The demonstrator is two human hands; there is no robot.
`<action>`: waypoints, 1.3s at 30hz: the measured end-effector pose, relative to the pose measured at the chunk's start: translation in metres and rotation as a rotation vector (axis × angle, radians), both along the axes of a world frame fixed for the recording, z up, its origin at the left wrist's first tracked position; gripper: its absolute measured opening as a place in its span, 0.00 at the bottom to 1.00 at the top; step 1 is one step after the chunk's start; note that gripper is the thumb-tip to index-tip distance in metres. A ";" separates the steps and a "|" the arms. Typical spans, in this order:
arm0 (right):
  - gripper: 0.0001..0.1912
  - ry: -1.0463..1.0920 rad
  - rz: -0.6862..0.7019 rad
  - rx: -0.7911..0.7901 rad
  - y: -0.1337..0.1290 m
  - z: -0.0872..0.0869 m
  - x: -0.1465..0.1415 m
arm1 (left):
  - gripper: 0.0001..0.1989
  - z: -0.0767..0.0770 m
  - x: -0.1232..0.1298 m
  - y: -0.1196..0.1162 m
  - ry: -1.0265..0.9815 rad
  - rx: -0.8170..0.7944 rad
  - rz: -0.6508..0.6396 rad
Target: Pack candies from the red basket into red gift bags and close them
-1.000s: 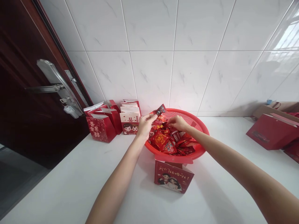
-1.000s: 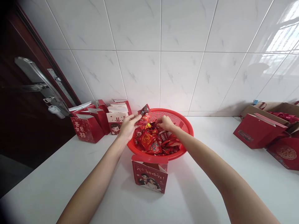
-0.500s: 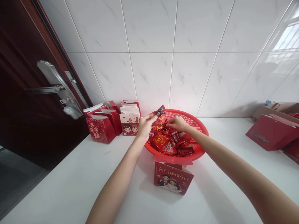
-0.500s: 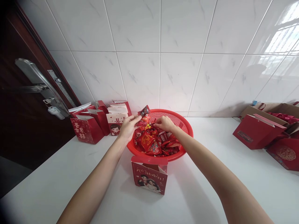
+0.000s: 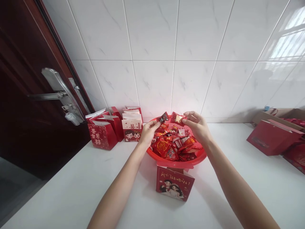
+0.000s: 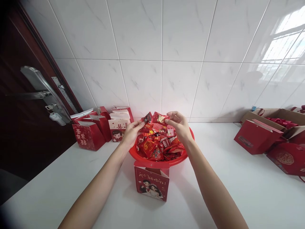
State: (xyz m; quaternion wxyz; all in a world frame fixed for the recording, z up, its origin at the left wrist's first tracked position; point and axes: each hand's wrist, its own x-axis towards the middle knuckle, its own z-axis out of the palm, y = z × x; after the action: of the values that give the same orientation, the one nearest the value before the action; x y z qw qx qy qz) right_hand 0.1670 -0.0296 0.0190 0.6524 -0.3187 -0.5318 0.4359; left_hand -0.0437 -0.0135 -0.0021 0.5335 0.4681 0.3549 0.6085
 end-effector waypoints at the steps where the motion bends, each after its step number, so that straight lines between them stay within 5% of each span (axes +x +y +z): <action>1: 0.19 0.027 -0.007 -0.004 -0.006 0.002 0.000 | 0.21 0.000 0.000 -0.001 0.010 0.005 -0.011; 9: 0.08 -0.027 0.038 0.041 -0.052 0.030 -0.001 | 0.23 0.017 -0.008 -0.016 0.113 0.130 -0.052; 20: 0.02 -0.692 0.236 0.279 -0.121 0.067 0.004 | 0.13 0.075 -0.043 -0.072 0.280 0.399 -0.127; 23: 0.03 -0.814 0.179 0.298 -0.128 0.069 0.006 | 0.11 0.087 -0.064 -0.085 0.384 0.472 -0.273; 28: 0.06 -1.042 0.135 0.272 -0.131 0.065 0.005 | 0.06 0.104 -0.078 -0.113 0.803 0.663 -0.777; 31: 0.06 -1.140 0.041 0.279 -0.133 0.063 0.000 | 0.06 0.102 -0.063 -0.130 0.975 0.695 -0.969; 39: 0.08 -1.279 -0.027 0.303 -0.135 0.060 -0.010 | 0.12 0.076 -0.025 -0.141 1.318 0.692 -1.014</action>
State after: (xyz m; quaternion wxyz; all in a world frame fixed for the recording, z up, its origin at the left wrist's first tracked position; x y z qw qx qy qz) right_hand 0.1575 -0.1645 0.0786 0.2508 -0.4261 -0.8662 0.0727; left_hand -0.0690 -0.1541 0.0742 0.2556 0.9569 0.1367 -0.0191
